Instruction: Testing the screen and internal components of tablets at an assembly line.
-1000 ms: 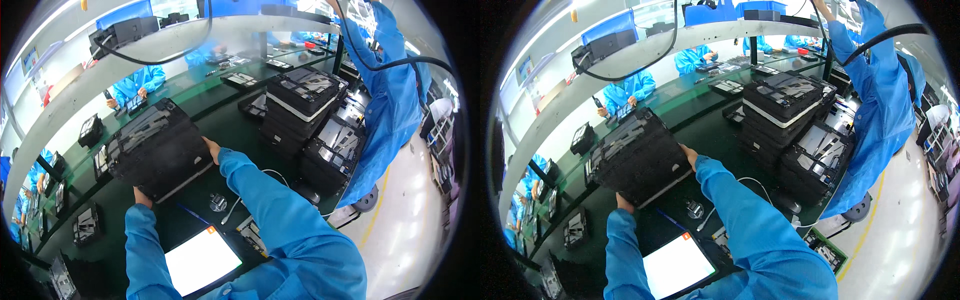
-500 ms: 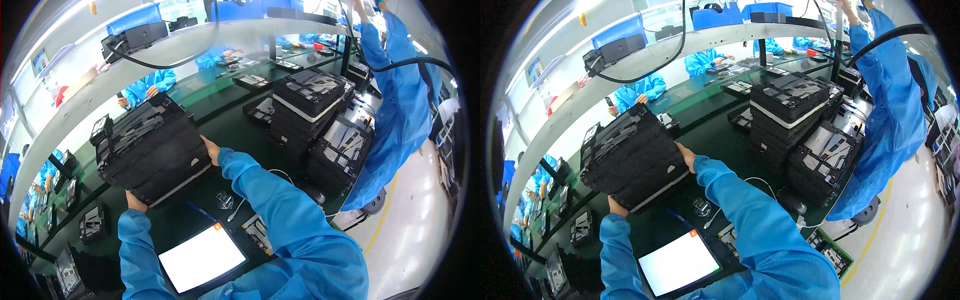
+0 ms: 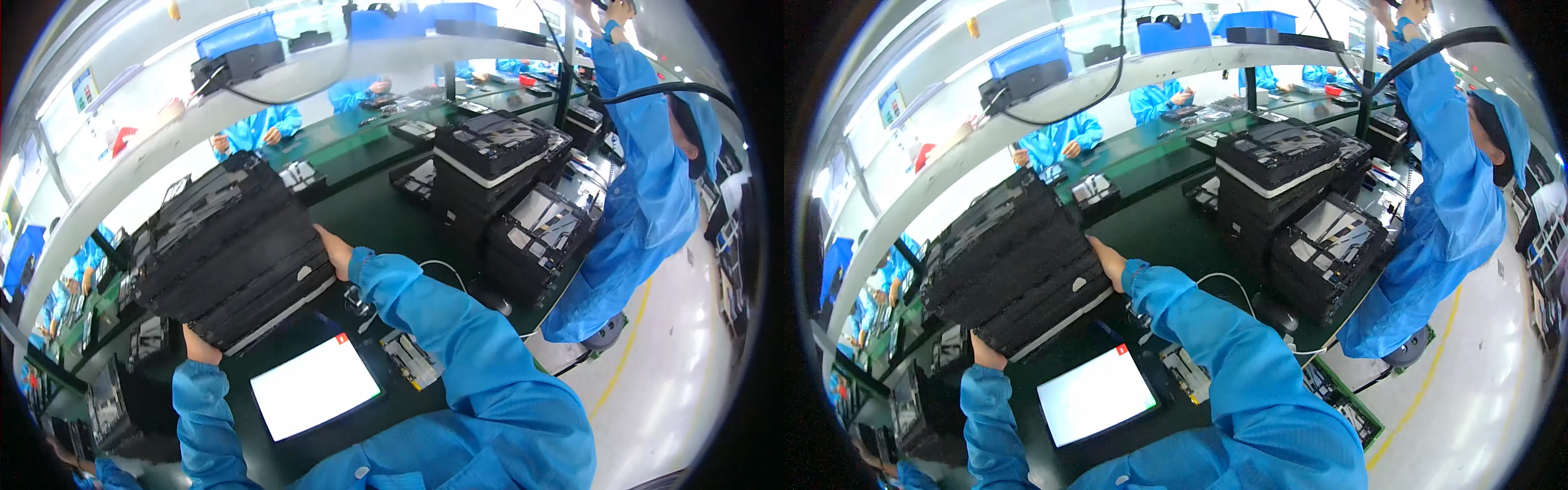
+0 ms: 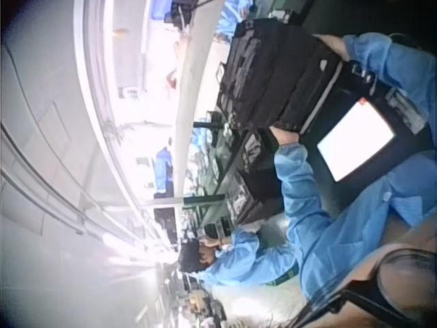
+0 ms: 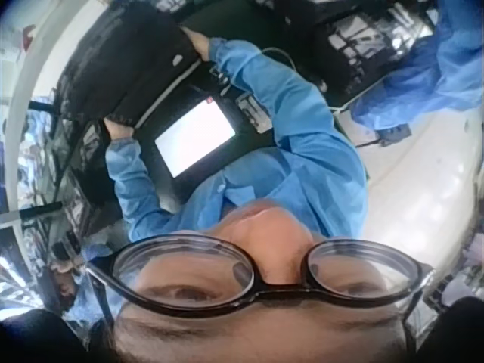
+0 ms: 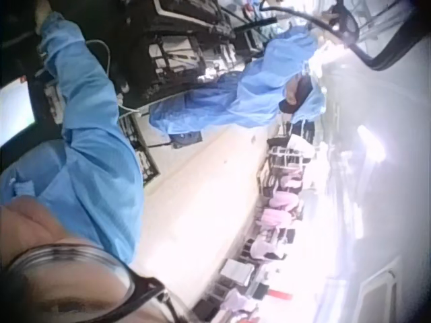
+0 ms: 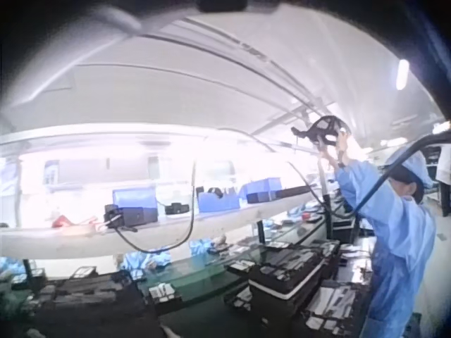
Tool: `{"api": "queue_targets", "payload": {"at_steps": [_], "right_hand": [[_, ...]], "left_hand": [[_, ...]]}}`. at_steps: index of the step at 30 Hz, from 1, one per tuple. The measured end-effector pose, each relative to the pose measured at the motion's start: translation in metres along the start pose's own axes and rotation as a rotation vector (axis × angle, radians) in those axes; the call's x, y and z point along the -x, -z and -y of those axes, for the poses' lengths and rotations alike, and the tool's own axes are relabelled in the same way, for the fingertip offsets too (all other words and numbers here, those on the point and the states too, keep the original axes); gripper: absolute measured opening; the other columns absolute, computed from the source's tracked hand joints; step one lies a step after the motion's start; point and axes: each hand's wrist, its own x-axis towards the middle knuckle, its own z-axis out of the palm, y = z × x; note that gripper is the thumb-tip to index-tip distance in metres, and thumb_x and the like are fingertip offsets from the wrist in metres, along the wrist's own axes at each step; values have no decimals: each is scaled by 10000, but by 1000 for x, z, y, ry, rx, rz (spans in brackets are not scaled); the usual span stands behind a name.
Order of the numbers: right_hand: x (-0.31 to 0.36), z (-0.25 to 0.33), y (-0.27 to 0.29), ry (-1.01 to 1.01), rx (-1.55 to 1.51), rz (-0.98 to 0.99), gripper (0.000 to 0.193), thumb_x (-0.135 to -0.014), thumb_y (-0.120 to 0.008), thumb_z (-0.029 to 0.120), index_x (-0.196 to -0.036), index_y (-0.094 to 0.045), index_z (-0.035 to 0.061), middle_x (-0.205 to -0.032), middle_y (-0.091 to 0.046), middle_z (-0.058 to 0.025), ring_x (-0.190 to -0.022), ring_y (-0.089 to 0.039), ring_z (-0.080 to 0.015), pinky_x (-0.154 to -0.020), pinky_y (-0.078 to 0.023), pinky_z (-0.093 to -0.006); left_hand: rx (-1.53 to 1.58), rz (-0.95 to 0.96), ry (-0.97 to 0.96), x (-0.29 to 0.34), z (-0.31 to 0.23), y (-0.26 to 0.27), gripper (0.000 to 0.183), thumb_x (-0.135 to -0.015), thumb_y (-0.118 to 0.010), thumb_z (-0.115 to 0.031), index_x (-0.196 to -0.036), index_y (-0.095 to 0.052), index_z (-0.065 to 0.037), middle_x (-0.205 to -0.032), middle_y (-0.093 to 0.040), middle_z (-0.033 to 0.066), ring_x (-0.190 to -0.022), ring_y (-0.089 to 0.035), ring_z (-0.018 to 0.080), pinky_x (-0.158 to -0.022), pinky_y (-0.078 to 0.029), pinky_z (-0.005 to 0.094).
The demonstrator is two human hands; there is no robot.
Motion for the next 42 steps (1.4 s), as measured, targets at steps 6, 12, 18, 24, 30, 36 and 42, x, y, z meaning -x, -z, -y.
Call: {"api": "queue_targets", "payload": {"at_steps": [6,12,18,24,30,36,42], "right_hand": [[79,1,-29,-23,-34,-132,578,-912,-278,490,-1224,-494,54,-1180,-556,-134,-1068,-534,-315,-942,-406,-462],[101,-19,-36,1,-92,137,484,-900,-415,436,-1181,-524,56,-1176,-563,-101,-1055,-534,-286,-919,-425,-437],[159,-35,-86,-58,-99,62,511,-903,-407,457,-1233,-484,74,-1232,-525,-93,-1092,-512,-291,-940,-408,-442],[173,-75,-153,-90,-66,120,469,-932,-365,411,-1240,-471,74,-1187,-557,-95,-1062,-536,-273,-925,-411,-420],[188,-102,-247,-224,-171,131,359,-929,-415,339,-1115,-556,66,-1119,-582,-90,-1015,-550,-250,-874,-440,-399],[163,-123,-281,-250,-120,283,362,-940,-407,314,-1212,-481,87,-1135,-572,-94,-1007,-551,-225,-869,-438,-373],[107,-112,-273,-214,-13,442,364,-908,-443,323,-1132,-543,54,-1029,-624,-112,-911,-601,-238,-828,-461,-372]], "left_hand": [[-42,-218,-48,46,-6,27,418,-925,-384,-307,-1223,-472,-27,-1158,-554,121,-1043,-546,227,-926,-442,348],[-47,-148,38,156,-49,-30,628,-888,-369,-561,-1241,-480,-54,-1199,-547,126,-1053,-538,259,-913,-423,371],[0,-138,3,214,-53,10,586,-883,-405,-535,-1219,-501,-64,-1192,-554,108,-1043,-543,257,-907,-430,385],[-239,-208,-199,268,-79,97,492,-866,-431,-443,-1126,-566,-48,-1129,-597,113,-1037,-557,280,-933,-426,420],[-1109,-112,-416,309,-119,249,321,-846,-530,-201,-1136,-567,-67,-1120,-597,104,-1051,-544,268,-955,-410,371],[-5,37,-238,341,-121,277,436,-894,-411,-381,-1189,-520,-79,-1173,-570,90,-1071,-532,273,-963,-401,421],[22,-564,-334,329,-88,205,415,-874,-464,-404,-1133,-558,-94,-1133,-595,69,-1041,-549,259,-930,-420,413]]}}
